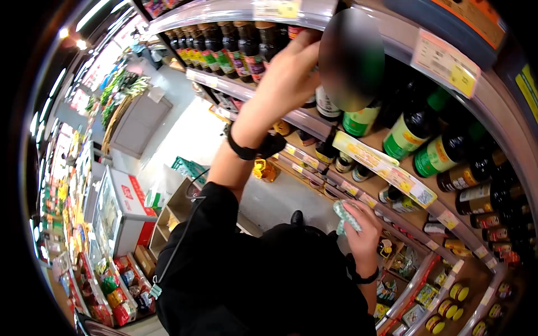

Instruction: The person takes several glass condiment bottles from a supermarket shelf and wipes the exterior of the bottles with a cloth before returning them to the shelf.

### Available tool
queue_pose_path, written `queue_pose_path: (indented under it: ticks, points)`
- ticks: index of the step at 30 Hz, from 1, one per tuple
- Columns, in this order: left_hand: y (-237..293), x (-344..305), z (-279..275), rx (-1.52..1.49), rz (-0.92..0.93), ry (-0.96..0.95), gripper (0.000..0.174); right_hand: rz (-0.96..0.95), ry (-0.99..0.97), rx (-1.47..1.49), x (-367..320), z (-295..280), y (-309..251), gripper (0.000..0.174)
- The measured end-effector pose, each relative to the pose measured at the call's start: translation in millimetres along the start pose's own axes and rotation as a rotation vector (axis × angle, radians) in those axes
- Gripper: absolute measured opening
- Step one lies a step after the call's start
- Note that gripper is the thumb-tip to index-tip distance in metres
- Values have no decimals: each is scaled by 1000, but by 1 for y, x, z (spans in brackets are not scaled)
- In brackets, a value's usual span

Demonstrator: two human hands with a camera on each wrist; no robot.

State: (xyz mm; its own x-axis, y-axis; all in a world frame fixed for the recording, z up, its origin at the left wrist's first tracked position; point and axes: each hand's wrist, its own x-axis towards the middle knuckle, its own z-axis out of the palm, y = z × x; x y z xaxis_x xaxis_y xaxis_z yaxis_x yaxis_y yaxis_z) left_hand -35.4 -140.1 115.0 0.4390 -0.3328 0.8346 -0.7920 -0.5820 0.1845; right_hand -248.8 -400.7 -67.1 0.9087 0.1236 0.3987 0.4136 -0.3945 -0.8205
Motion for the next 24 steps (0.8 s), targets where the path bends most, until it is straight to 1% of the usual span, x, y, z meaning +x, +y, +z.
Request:
queue_pose_path:
  ticks: [2, 4, 6, 8, 10, 16, 24]
  points:
    - [-6, 2, -3, 33, 13, -61, 49, 10, -21, 25, -1, 0, -3, 43]
    - [-11, 3, -2, 7, 69, -40, 46, 28, -19, 35, -5, 2, 1, 43]
    - [-12, 5, -4, -36, 34, -71, 45, 38, -7, 49, -6, 3, 0, 43]
    - [-16, 6, -4, -44, 61, -64, 44, 37, 6, 45, -6, 4, 1, 43]
    - [-19, 6, -3, -28, 137, -38, 45, 37, 17, 42, -6, 5, 1, 43]
    - [-19, 6, -5, -39, 79, -93, 45, 49, 43, 32, -10, 6, 1, 45]
    - [-21, 5, -5, -51, 99, -97, 45, 70, 62, 4, -14, 6, -3, 44]
